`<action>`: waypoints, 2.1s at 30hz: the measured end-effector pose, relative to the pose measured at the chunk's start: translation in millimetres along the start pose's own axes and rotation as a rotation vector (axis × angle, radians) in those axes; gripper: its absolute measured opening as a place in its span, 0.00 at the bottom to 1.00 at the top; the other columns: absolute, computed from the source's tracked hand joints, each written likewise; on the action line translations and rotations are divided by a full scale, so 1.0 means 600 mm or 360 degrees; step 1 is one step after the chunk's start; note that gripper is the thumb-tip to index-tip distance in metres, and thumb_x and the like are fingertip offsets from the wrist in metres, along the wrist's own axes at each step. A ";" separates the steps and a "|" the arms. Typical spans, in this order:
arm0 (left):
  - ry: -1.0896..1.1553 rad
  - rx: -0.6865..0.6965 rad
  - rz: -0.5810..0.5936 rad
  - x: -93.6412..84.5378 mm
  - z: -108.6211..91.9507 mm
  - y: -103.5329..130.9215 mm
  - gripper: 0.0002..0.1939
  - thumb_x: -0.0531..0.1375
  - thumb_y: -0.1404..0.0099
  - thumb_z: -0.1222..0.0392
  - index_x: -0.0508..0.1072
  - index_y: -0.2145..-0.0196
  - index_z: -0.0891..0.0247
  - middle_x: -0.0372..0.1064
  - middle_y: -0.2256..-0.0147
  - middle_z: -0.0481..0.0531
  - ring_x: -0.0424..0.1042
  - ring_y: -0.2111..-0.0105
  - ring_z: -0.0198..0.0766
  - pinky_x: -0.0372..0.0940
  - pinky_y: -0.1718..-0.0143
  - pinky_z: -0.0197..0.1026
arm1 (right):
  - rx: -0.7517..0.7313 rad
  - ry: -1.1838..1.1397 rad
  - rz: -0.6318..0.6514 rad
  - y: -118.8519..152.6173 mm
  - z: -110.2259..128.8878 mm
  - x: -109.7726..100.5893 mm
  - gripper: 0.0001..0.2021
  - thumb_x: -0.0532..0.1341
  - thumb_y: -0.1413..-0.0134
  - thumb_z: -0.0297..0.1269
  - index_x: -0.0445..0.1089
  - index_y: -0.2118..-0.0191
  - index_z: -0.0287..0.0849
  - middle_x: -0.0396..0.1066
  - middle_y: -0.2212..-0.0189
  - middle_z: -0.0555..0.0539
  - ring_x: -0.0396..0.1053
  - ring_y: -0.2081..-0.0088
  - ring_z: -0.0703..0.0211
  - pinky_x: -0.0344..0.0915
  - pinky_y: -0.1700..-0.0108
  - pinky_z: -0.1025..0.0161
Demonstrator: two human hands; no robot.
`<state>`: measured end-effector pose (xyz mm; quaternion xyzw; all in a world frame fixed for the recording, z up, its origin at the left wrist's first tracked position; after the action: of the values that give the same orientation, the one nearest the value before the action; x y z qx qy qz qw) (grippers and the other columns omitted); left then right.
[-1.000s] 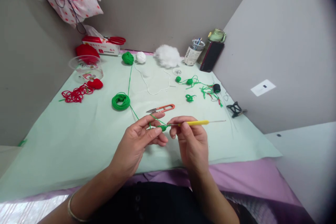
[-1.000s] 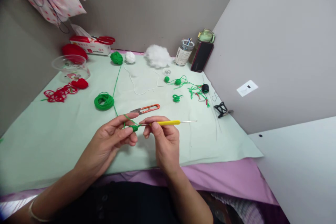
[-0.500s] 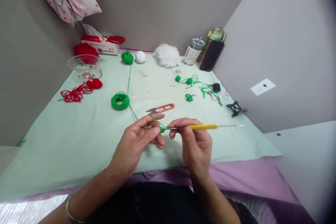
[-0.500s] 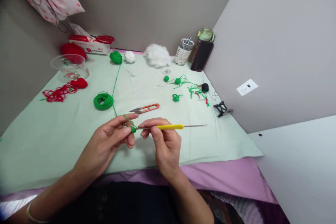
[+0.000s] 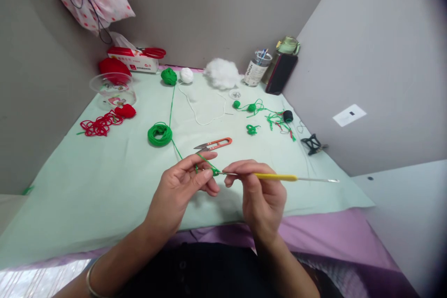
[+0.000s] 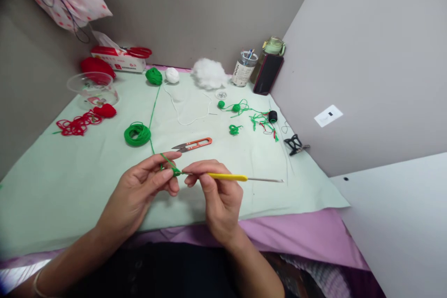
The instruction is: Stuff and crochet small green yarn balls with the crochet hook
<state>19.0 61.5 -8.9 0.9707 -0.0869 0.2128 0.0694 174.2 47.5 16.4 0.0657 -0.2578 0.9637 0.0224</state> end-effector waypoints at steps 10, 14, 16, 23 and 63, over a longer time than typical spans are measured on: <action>-0.0004 -0.0023 -0.0024 -0.001 0.003 -0.002 0.12 0.67 0.33 0.59 0.81 0.52 0.55 0.72 0.69 0.46 0.75 0.70 0.30 0.71 0.64 0.32 | -0.0028 0.0120 0.0039 0.000 0.006 0.004 0.12 0.56 0.29 0.28 0.77 0.53 0.46 0.77 0.60 0.47 0.75 0.66 0.62 0.72 0.61 0.60; -0.0013 -0.0014 -0.0014 -0.001 0.001 -0.001 0.12 0.67 0.32 0.59 0.81 0.51 0.54 0.72 0.70 0.45 0.75 0.70 0.30 0.71 0.64 0.31 | -0.0055 0.0145 0.0030 0.001 0.010 0.003 0.12 0.56 0.29 0.28 0.77 0.53 0.46 0.77 0.60 0.47 0.75 0.66 0.62 0.72 0.61 0.60; -0.0019 -0.0017 0.0005 0.000 0.001 0.000 0.11 0.67 0.32 0.59 0.81 0.52 0.54 0.73 0.69 0.45 0.75 0.70 0.29 0.71 0.64 0.31 | -0.0064 0.0142 0.0028 0.001 0.009 0.002 0.13 0.56 0.29 0.27 0.77 0.53 0.46 0.77 0.59 0.47 0.75 0.66 0.62 0.73 0.61 0.60; -0.0162 0.0052 -0.0059 -0.006 0.000 0.002 0.11 0.66 0.32 0.59 0.81 0.51 0.54 0.74 0.70 0.44 0.76 0.69 0.30 0.72 0.61 0.31 | -0.0235 0.0341 0.0117 0.000 0.023 0.008 0.13 0.55 0.31 0.25 0.76 0.53 0.45 0.78 0.60 0.46 0.76 0.63 0.59 0.75 0.59 0.58; 0.0399 -0.0450 0.0084 0.017 0.015 -0.011 0.19 0.72 0.40 0.60 0.82 0.50 0.61 0.66 0.74 0.45 0.61 0.76 0.26 0.61 0.73 0.30 | -0.0397 0.0740 0.0084 0.011 0.017 0.014 0.16 0.62 0.35 0.26 0.78 0.48 0.52 0.77 0.57 0.44 0.76 0.58 0.54 0.75 0.58 0.54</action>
<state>32.9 65.0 -13.4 0.9146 -0.1320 0.3194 0.2098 166.7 36.6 22.7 -0.1675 -0.3640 0.9140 0.0639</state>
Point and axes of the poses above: each hand's wrist, its own y-axis away from the middle knuckle, its own x-axis out of the palm, z = x × y, the point moved 6 cm from there along -y, towards the middle knuckle
